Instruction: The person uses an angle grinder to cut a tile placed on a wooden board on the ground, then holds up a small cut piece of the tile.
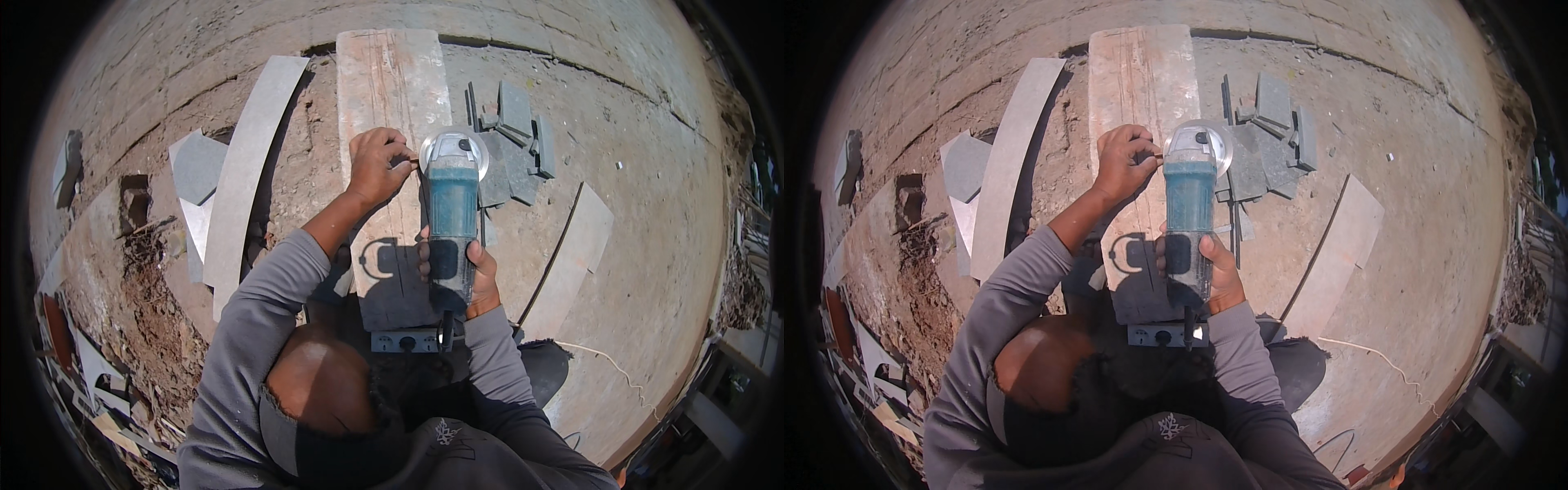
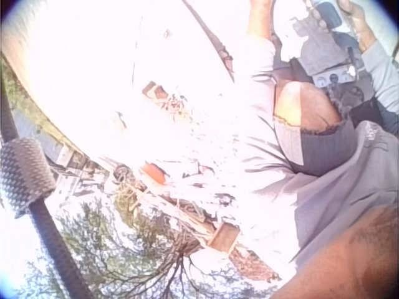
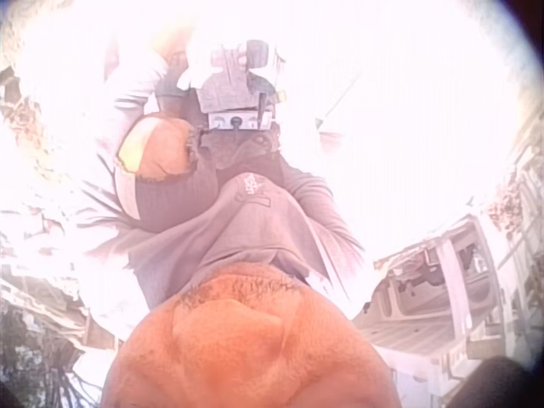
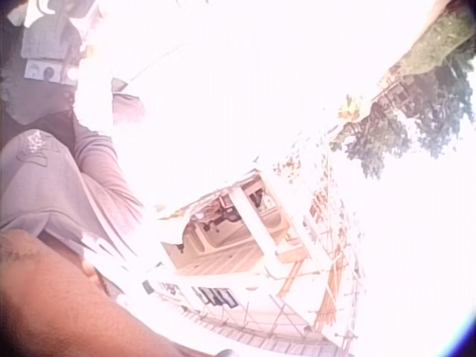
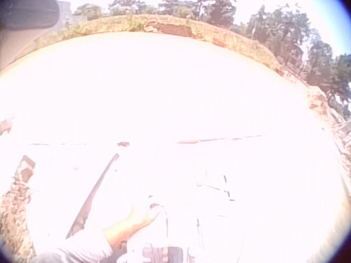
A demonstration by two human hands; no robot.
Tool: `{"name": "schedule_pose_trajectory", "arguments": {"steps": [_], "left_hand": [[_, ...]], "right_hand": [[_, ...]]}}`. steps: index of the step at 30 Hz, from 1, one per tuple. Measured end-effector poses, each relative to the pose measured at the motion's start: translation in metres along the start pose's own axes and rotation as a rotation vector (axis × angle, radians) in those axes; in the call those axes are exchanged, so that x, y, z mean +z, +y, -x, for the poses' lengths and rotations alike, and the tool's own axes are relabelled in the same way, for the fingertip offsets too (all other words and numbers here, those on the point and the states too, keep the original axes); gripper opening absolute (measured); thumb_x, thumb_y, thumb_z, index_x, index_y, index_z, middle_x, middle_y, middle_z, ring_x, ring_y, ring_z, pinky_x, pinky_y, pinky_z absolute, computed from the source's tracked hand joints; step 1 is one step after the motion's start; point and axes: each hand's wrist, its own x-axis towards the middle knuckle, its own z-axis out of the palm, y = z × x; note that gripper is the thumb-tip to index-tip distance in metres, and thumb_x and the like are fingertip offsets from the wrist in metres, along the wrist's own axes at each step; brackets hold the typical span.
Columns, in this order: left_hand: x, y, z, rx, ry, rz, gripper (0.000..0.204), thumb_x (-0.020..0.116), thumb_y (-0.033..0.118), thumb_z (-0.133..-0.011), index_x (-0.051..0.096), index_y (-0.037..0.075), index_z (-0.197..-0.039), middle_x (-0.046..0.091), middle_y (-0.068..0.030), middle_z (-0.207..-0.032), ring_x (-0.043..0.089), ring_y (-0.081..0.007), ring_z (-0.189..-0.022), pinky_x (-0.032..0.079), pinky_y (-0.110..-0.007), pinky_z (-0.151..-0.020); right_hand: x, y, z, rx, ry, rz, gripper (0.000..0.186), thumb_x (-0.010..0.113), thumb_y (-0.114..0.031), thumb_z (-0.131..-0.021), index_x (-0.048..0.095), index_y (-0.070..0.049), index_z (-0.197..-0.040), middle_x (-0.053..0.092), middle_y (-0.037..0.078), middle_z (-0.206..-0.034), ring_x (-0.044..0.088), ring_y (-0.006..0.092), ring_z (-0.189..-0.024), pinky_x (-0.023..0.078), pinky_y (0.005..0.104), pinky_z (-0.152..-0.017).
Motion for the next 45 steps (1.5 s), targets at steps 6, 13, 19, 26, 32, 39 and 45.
{"name": "schedule_pose_trajectory", "arguments": {"steps": [6,13,19,26,32,39,45], "left_hand": [[-0.001,0.001,-0.001,-0.004,-0.023,-0.010,0.015,0.080,0.016,-0.071,0.074,0.012,-0.084,0.061,-0.0032,-0.108,0.052,-0.0271,-0.117,0.029,-0.043,-0.105],[-0.002,0.001,-0.001,0.012,-0.017,-0.026,0.016,0.080,0.017,-0.071,0.074,0.012,-0.085,0.061,-0.0032,-0.108,0.052,-0.0267,-0.116,0.029,-0.043,-0.104],[-0.001,0.001,-0.001,0.011,-0.023,-0.025,0.018,0.081,0.019,-0.072,0.074,0.012,-0.086,0.062,-0.0032,-0.107,0.053,-0.0267,-0.115,0.030,-0.043,-0.103],[-0.001,0.002,-0.002,0.009,-0.007,-0.004,0.016,0.082,0.019,-0.072,0.074,0.011,-0.083,0.062,-0.0045,-0.106,0.053,-0.0276,-0.114,0.031,-0.043,-0.102],[-0.012,0.008,0.014,-0.099,0.042,-0.066,0.023,0.085,0.023,-0.071,0.071,0.007,-0.081,0.062,-0.0065,-0.106,0.054,-0.0281,-0.112,0.032,-0.042,-0.100],[-0.036,0.036,0.024,-0.232,-0.127,0.096,0.028,0.083,0.022,-0.077,0.068,0.003,-0.090,0.062,-0.0098,-0.106,0.058,-0.0296,-0.105,0.042,-0.040,-0.092],[-0.053,0.021,-0.030,0.120,-0.240,-0.010,0.039,0.066,-0.007,-0.080,0.068,0.008,-0.116,0.064,-0.0126,-0.116,0.061,-0.0324,-0.112,0.048,-0.042,-0.095]], "right_hand": [[0.000,-0.001,0.003,-0.005,0.007,-0.013,0.076,0.077,-0.044,-0.083,0.051,0.010,-0.129,0.066,0.021,-0.104,0.070,0.0288,-0.089,0.060,0.0373,-0.080],[-0.007,-0.003,0.004,-0.003,-0.009,-0.045,0.077,0.077,-0.043,-0.082,0.049,0.010,-0.130,0.064,0.021,-0.106,0.070,0.0297,-0.092,0.059,0.0387,-0.081],[-0.003,-0.006,0.008,-0.031,0.091,0.006,0.088,0.079,-0.054,-0.077,0.047,0.008,-0.130,0.065,0.019,-0.102,0.071,0.0282,-0.087,0.062,0.0373,-0.074],[-0.016,-0.026,0.009,-0.158,-0.008,0.035,0.079,0.075,-0.051,-0.082,0.050,0.007,-0.129,0.063,0.021,-0.103,0.068,0.0296,-0.087,0.060,0.0397,-0.075],[-0.019,-0.038,0.019,-0.247,-0.027,0.023,0.081,0.071,-0.054,-0.085,0.047,0.009,-0.131,0.062,0.022,-0.105,0.067,0.0301,-0.089,0.059,0.0406,-0.075],[-0.023,-0.041,0.027,-0.261,0.019,0.037,0.084,0.071,-0.055,-0.085,0.046,0.009,-0.132,0.063,0.022,-0.104,0.068,0.0308,-0.087,0.059,0.0406,-0.075],[-0.018,-0.039,0.029,-0.256,-0.016,0.024,0.082,0.073,-0.052,-0.084,0.047,0.010,-0.131,0.064,0.023,-0.104,0.068,0.0315,-0.089,0.060,0.0408,-0.075]]}}
